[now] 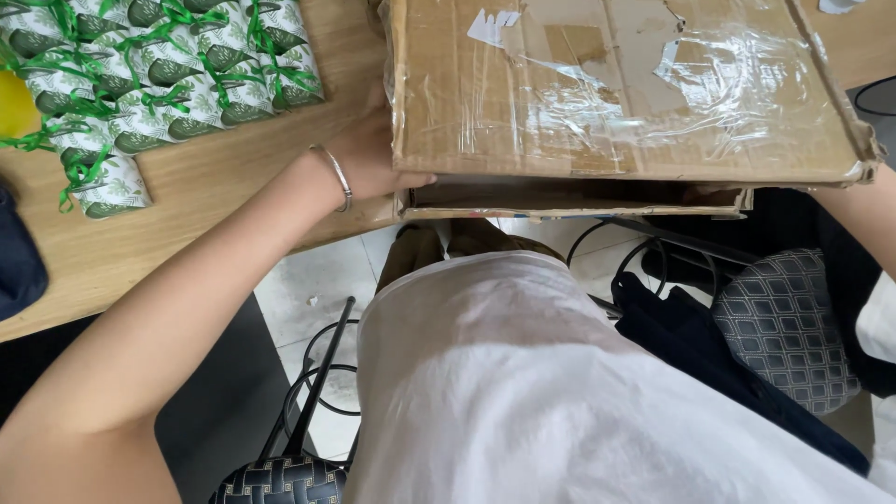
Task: Unpacking small green-wrapped items from a cardboard box and arranging them on a workbench.
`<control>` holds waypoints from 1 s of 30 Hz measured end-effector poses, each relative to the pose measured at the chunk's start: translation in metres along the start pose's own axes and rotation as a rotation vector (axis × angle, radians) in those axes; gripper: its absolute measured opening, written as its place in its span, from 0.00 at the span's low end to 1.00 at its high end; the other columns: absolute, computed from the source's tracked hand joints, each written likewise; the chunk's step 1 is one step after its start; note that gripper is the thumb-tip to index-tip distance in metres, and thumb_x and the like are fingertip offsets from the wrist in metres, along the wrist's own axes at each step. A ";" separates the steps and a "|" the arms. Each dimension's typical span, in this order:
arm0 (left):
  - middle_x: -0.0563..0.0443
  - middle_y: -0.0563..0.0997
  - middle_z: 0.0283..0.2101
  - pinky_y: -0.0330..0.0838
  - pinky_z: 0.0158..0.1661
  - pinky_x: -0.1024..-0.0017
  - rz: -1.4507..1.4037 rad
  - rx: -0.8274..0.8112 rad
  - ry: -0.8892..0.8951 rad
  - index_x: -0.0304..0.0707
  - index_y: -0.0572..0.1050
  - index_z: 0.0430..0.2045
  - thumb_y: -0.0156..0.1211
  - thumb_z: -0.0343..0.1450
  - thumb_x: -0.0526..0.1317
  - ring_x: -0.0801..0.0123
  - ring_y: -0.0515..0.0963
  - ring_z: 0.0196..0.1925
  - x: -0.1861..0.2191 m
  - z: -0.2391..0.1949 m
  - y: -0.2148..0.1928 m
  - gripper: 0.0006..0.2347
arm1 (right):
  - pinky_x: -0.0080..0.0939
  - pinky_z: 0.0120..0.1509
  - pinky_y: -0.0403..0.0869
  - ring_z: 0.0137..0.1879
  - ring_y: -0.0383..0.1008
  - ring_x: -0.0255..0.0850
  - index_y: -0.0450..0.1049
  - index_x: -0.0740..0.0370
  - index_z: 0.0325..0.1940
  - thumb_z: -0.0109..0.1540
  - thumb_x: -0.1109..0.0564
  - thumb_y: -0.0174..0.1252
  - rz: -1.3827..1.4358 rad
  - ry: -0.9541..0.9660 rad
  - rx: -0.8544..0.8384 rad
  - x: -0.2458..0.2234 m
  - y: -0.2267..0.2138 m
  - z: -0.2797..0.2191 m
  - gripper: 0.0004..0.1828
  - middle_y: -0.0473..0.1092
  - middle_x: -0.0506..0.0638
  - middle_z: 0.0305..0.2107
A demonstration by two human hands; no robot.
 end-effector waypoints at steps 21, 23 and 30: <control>0.46 0.75 0.62 0.41 0.67 0.43 0.133 -0.141 -0.168 0.55 0.75 0.58 0.53 0.72 0.46 0.55 0.66 0.67 0.013 0.003 0.002 0.18 | 0.52 0.67 0.72 0.67 0.70 0.44 0.60 0.46 0.75 0.51 0.32 0.62 0.050 -0.001 -0.001 -0.174 -0.036 0.080 0.50 0.68 0.49 0.64; 0.46 0.75 0.62 0.41 0.65 0.42 0.122 -0.097 -0.123 0.55 0.74 0.58 0.53 0.71 0.45 0.54 0.65 0.67 0.012 0.002 0.000 0.19 | 0.48 0.63 0.75 0.64 0.75 0.42 0.63 0.46 0.73 0.52 0.36 0.64 0.200 0.027 -0.032 -0.160 -0.034 0.057 0.46 0.72 0.49 0.61; 0.47 0.77 0.61 0.53 0.66 0.50 0.074 -0.121 -0.066 0.53 0.75 0.56 0.58 0.69 0.46 0.51 0.69 0.67 -0.032 -0.022 0.015 0.19 | 0.47 0.66 0.72 0.63 0.72 0.43 0.58 0.62 0.78 0.54 0.53 0.67 0.854 0.102 0.045 -0.169 -0.029 0.030 0.49 0.71 0.56 0.60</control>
Point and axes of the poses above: each hand's wrist, its own z-axis towards the middle knuckle, its own y-axis out of the palm, x = y × z, the point moved 6 cm from there along z, towards the middle knuckle
